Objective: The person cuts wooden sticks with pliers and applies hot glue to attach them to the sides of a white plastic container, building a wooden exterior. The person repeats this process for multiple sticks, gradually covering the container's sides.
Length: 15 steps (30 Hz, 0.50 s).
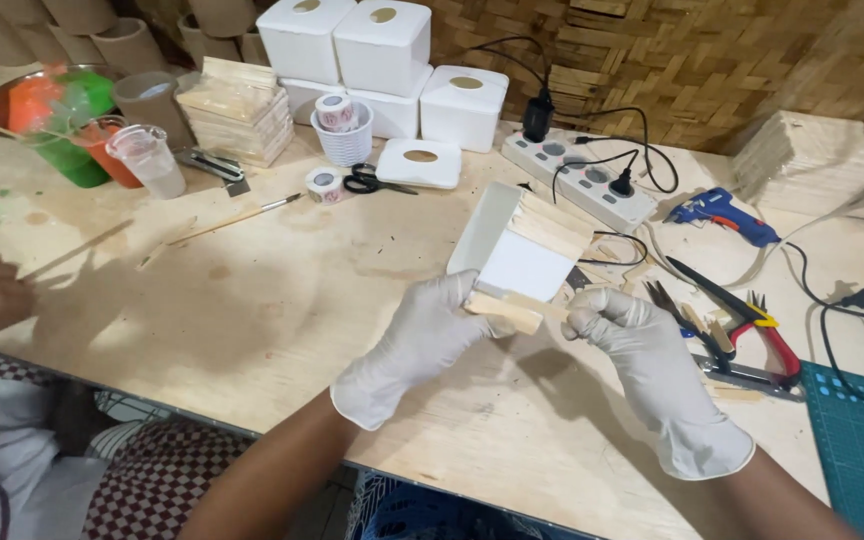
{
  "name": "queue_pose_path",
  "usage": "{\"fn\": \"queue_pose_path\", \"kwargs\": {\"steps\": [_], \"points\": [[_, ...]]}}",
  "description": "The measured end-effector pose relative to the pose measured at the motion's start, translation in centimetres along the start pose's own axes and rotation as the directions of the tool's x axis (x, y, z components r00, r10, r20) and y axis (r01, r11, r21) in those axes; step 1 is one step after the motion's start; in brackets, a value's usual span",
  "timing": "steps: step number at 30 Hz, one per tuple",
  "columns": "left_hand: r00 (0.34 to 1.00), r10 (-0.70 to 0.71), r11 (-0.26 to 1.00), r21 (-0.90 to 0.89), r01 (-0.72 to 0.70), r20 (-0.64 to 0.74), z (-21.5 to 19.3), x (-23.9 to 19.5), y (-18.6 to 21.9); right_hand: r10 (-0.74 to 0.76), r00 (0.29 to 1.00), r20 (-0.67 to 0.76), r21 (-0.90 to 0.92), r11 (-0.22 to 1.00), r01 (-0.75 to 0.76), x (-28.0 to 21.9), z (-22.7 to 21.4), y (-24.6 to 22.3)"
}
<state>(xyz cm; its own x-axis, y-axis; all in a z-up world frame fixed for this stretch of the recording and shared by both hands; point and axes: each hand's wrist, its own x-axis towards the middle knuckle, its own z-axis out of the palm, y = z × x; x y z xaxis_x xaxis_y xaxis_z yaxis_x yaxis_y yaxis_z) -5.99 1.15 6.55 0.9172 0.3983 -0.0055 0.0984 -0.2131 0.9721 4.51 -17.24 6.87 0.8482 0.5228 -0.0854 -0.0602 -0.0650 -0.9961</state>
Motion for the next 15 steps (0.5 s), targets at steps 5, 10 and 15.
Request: {"fn": "queue_pose_path", "kwargs": {"steps": [5, 10, 15], "points": [[1.000, 0.003, 1.000, -0.026, -0.003, 0.003, 0.1, 0.2, -1.0, 0.025, 1.000, -0.011, -0.052, 0.998, -0.026, -0.4, 0.7, -0.5], [1.000, 0.012, 0.998, -0.060, -0.012, 0.005, -0.1, 0.0, -1.1, 0.049, 0.998, -0.030, -0.064, 0.997, -0.051, 0.2, 1.1, 0.2], [1.000, 0.002, 0.994, -0.107, -0.003, -0.010, 0.4, 0.0, -1.4, 0.109, 0.992, -0.067, -0.045, 0.993, -0.112, -0.2, 2.1, -1.1]]}}
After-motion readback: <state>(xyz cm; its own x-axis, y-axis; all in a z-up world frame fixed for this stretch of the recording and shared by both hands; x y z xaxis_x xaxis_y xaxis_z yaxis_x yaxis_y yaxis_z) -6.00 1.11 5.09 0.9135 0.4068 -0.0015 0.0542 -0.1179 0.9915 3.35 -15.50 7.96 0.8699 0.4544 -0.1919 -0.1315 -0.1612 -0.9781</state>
